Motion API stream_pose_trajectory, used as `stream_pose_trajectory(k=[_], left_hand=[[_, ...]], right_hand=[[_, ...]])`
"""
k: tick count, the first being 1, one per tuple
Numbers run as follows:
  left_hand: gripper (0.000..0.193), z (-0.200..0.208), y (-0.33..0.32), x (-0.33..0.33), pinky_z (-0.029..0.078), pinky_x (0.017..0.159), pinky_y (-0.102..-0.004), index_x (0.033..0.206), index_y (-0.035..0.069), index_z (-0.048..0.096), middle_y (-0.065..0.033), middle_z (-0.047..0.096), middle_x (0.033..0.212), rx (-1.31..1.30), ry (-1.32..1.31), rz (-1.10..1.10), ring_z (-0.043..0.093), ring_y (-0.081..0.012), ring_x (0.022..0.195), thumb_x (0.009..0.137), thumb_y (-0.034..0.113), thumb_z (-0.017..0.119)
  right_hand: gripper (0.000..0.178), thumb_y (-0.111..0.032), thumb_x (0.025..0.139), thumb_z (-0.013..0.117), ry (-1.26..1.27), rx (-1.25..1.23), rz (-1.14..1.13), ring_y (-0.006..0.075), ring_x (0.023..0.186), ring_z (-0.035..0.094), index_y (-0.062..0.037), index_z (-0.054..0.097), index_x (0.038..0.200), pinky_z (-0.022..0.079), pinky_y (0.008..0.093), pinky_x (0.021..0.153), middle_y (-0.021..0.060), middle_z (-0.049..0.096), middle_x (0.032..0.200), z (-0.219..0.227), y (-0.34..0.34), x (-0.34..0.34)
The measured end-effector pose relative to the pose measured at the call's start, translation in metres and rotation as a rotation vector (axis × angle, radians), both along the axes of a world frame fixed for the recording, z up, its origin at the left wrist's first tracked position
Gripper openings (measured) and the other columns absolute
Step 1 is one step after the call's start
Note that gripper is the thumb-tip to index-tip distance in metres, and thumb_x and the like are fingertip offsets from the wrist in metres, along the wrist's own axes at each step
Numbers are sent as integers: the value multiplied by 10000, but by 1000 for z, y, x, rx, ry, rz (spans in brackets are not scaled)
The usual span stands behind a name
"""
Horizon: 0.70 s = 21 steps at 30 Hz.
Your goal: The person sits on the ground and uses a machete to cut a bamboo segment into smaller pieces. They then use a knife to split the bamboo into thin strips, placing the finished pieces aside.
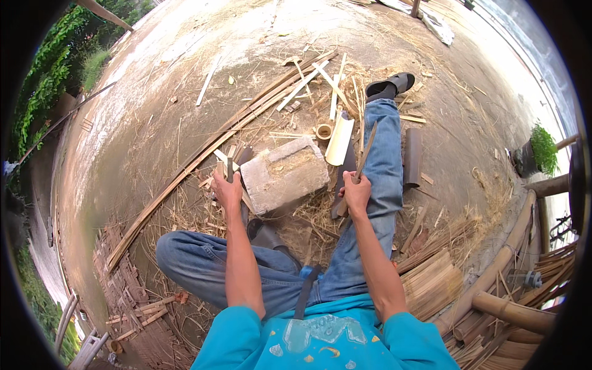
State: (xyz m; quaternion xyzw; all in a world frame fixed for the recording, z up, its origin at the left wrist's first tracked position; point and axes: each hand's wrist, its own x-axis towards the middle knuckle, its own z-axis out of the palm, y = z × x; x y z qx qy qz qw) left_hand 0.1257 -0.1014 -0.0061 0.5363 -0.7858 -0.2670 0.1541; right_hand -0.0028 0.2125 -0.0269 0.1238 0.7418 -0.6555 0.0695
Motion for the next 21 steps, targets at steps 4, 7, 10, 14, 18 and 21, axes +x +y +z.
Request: stream_pose_trajectory(k=[4, 7, 10, 14, 18, 21], left_hand=[[643, -11, 11, -3, 469, 1052, -436, 1401, 19, 579, -254, 624, 1341, 129, 116, -266, 613, -385, 1226, 893, 370, 759], [552, 10, 32, -20, 502, 979, -402, 1360, 51, 633, -169, 695, 1277, 492, 243, -391, 695, -298, 1113, 927, 371, 758], [490, 13, 45, -25, 512, 939, -357, 1341, 69, 651, -114, 704, 1255, 732, 358, -411, 706, -228, 1086, 967, 374, 734], [486, 21, 61, -31, 517, 957, -364, 1362, 74, 624, -106, 692, 1279, 865, 401, -402, 687, -228, 1135, 987, 369, 718], [528, 20, 76, -35, 522, 990, -385, 1410, 63, 564, -120, 673, 1322, 1037, 474, -403, 678, -244, 1155, 1009, 383, 688], [582, 18, 85, -39, 524, 1001, -399, 1439, 48, 523, -143, 652, 1347, 1116, 498, -412, 671, -254, 1168, 1014, 416, 671]], right_hand=[[294, -232, 867, 810, -64, 66, -29, 180, 509, 649, -4, 631, 918, 533, 328, 477, 101, 666, 714, -31, -15, -39], [350, -241, 780, 858, -107, 147, -58, 215, 538, 674, -7, 648, 934, 535, 343, 516, 125, 695, 753, -62, -24, -67], [279, -182, 782, 809, -14, 282, -11, 217, 557, 683, -6, 670, 947, 551, 348, 573, 121, 709, 769, -79, -26, -73], [237, -160, 793, 772, -92, 138, 13, 200, 596, 707, -17, 695, 965, 563, 338, 640, 110, 732, 798, -68, -12, -57], [227, -148, 852, 773, -107, -39, 28, 150, 576, 659, -26, 689, 1024, 539, 318, 579, 59, 693, 747, -35, 3, -36], [243, -140, 900, 771, -230, -332, 80, 112, 582, 611, -33, 673, 1095, 516, 292, 541, 36, 677, 792, 2, 12, -8]])
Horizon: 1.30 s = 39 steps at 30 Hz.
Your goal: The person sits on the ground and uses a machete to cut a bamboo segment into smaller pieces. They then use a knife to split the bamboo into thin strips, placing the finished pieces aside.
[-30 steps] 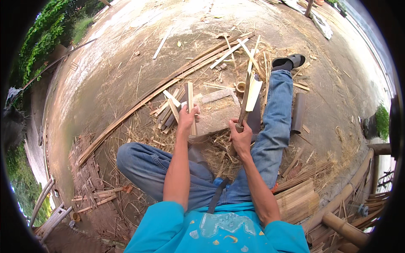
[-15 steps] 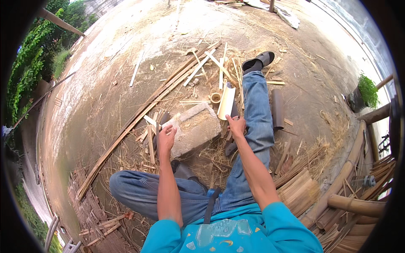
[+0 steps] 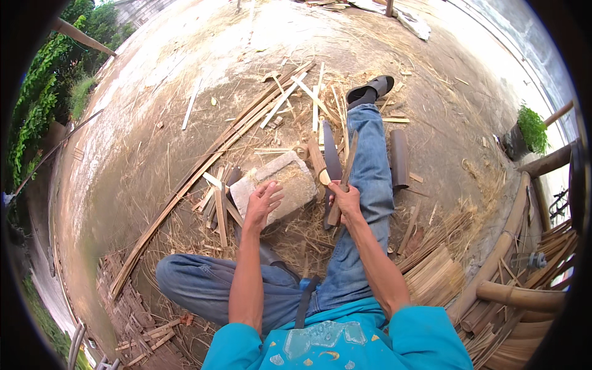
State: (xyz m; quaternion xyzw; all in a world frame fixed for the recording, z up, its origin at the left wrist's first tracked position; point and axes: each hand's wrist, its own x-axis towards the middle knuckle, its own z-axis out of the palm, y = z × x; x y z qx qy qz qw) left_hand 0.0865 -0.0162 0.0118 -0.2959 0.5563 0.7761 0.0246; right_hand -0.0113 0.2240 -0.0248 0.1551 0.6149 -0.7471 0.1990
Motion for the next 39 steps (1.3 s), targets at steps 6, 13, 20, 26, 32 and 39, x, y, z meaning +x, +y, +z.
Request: stream_pose_trajectory(k=[6, 13, 20, 26, 32, 39], left_hand=[[860, 3, 20, -5, 497, 1087, -474, 1540, 16, 331, -229, 538, 1453, 238, -11, 51, 624, -350, 1231, 960, 534, 699], [659, 17, 0, -9, 429, 1142, -436, 1433, 44, 476, -112, 594, 1310, 556, 272, 244, 570, -241, 1237, 935, 337, 794], [517, 42, 11, -12, 509, 970, -335, 1270, 27, 591, -66, 684, 1139, -296, 427, 303, 646, -170, 1047, 849, 141, 870], [322, 7, 27, -8, 563, 768, -291, 1108, 1, 727, -53, 747, 1004, -342, 361, 142, 683, -118, 868, 847, 130, 866], [319, 22, 17, -3, 555, 769, -283, 1103, 23, 731, -41, 739, 994, -372, 317, -3, 670, -106, 873, 830, 105, 874], [230, 18, 12, -1, 555, 778, -280, 1098, 22, 729, -37, 735, 984, -295, 321, -49, 670, -110, 880, 880, 65, 786]], right_hand=[[309, -161, 952, 768, -235, -404, 116, 92, 647, 575, -23, 623, 1187, 508, 276, 542, 40, 662, 957, 53, 15, 79], [321, -265, 981, 745, -323, -308, 402, 75, 604, 546, -20, 651, 1165, 511, 259, 532, 73, 711, 1012, 65, 14, 93], [348, -317, 990, 732, -3, -15, 355, 79, 589, 577, -14, 654, 1144, 517, 252, 536, 12, 632, 800, 59, 23, 82], [416, -319, 1032, 672, 271, 43, 498, 75, 602, 571, -26, 562, 1306, 502, 248, 541, -10, 562, 766, 97, 6, 80], [365, -326, 1089, 559, 433, 112, 674, 88, 548, 557, -5, 576, 1264, 489, 256, 512, 15, 567, 766, 131, -16, 74], [501, -392, 1131, 415, 478, 119, 725, 87, 531, 558, -126, 468, 1552, 485, 263, 512, 29, 562, 738, 143, -39, 73]])
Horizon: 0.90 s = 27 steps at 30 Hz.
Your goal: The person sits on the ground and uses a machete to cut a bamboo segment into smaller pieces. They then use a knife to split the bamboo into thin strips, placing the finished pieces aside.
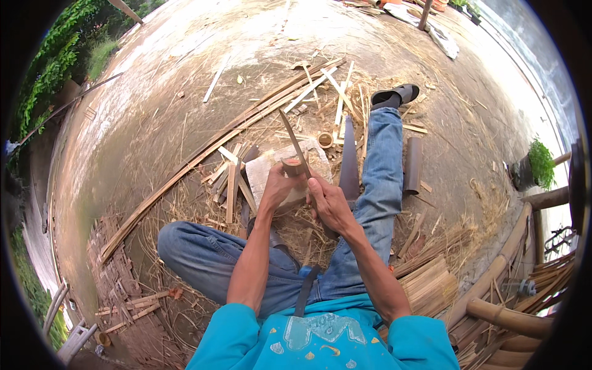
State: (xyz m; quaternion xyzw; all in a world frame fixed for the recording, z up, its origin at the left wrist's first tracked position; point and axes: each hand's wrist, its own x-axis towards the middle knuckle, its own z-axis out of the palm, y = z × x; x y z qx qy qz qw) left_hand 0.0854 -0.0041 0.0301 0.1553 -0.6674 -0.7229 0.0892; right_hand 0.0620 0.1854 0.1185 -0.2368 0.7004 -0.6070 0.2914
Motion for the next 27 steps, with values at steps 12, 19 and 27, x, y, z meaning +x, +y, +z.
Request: stream_pose_trajectory(k=[12, 19, 27], left_hand=[[218, 0, -5, 1, 553, 781, -285, 1093, 32, 740, -36, 742, 984, -43, -5, -9, 676, -113, 876, 890, 102, 779], [203, -3, -6, 0, 552, 772, -284, 1077, 39, 745, -31, 742, 971, -39, -13, -21, 675, -112, 872, 887, 103, 778], [430, -10, -7, 0, 563, 822, -299, 1263, 48, 635, -41, 707, 1084, -15, 20, 4, 669, -131, 950, 861, 56, 787]], right_hand=[[474, -389, 1125, 442, 9, 44, -23, 77, 523, 553, -225, 467, 1568, 490, 265, 513, 15, 552, 724, -5, -6, 1], [471, -390, 1124, 447, -20, 66, -33, 73, 526, 529, -242, 464, 1570, 481, 260, 511, 7, 533, 725, -2, -6, 1], [510, -363, 1120, 412, 177, 173, -38, 360, 728, 647, -102, 442, 1557, 499, 446, 742, 227, 608, 761, -4, -11, 4]])
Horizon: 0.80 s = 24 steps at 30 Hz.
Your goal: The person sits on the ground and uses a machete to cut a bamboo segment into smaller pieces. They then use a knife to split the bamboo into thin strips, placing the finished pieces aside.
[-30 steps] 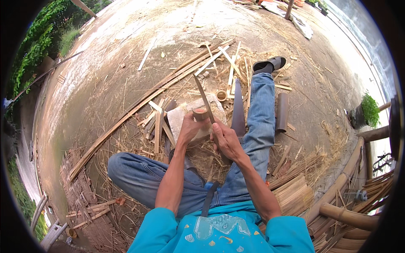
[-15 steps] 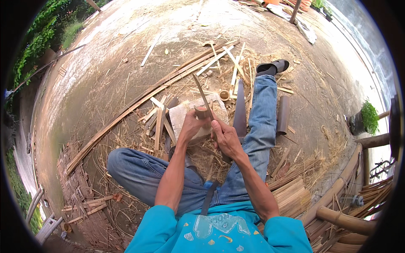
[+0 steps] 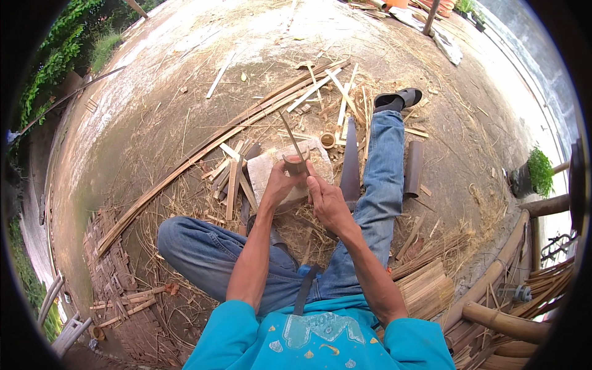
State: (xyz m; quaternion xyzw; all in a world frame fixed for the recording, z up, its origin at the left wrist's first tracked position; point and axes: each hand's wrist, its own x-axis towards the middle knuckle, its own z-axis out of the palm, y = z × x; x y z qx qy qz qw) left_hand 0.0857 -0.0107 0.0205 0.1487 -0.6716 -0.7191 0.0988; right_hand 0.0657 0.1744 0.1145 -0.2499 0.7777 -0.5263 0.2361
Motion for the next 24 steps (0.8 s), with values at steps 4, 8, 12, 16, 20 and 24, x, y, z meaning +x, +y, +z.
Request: stream_pose_trajectory(k=[4, 8, 12, 16, 20, 24], left_hand=[[736, 10, 16, -3, 560, 882, -329, 1481, 85, 410, -96, 618, 1274, -62, 96, 81, 636, -185, 1088, 849, 39, 783], [810, 29, 11, 10, 465, 1067, -389, 1514, 116, 377, -114, 530, 1376, -120, 16, 97, 544, -225, 1258, 840, 90, 826], [624, 35, -10, 30, 393, 1148, -441, 1526, 81, 390, -179, 508, 1446, -226, -63, 375, 445, -275, 1403, 968, 157, 659], [502, 163, 21, 15, 218, 1265, -489, 1520, 51, 468, -141, 453, 1586, -485, 376, 529, 295, -306, 1545, 1084, 291, 410], [594, 230, 31, -36, 45, 1309, -452, 1571, 93, 420, -30, 421, 1633, -1108, 599, 217, 227, -201, 1578, 1121, 428, 221], [606, 118, 18, -74, 30, 1321, -413, 1551, 96, 447, -34, 422, 1626, -1492, 200, -164, 262, -168, 1559, 1112, 418, 179]], right_hand=[[510, -361, 1114, 410, 117, -36, -43, 529, 907, 637, -73, 462, 1531, 500, 525, 822, 337, 661, 918, -5, -6, 3], [487, -355, 1112, 413, 138, -37, -71, 558, 969, 622, -54, 498, 1485, 496, 561, 853, 363, 659, 968, -8, -8, 3], [472, -374, 1118, 395, 124, 93, -32, 546, 908, 631, 20, 623, 1244, 487, 565, 807, 337, 656, 906, 0, -8, 6], [500, -382, 1119, 388, 125, 163, -8, 551, 862, 617, 50, 606, 992, 467, 579, 771, 339, 640, 867, 7, -4, 3], [490, -368, 1117, 399, 161, 119, -43, 548, 852, 614, 56, 615, 1001, 457, 583, 757, 345, 633, 844, -3, -3, -5], [468, -356, 1107, 427, 109, 210, 43, 524, 878, 637, 69, 615, 1048, 476, 568, 780, 327, 658, 874, 12, -14, -4]])
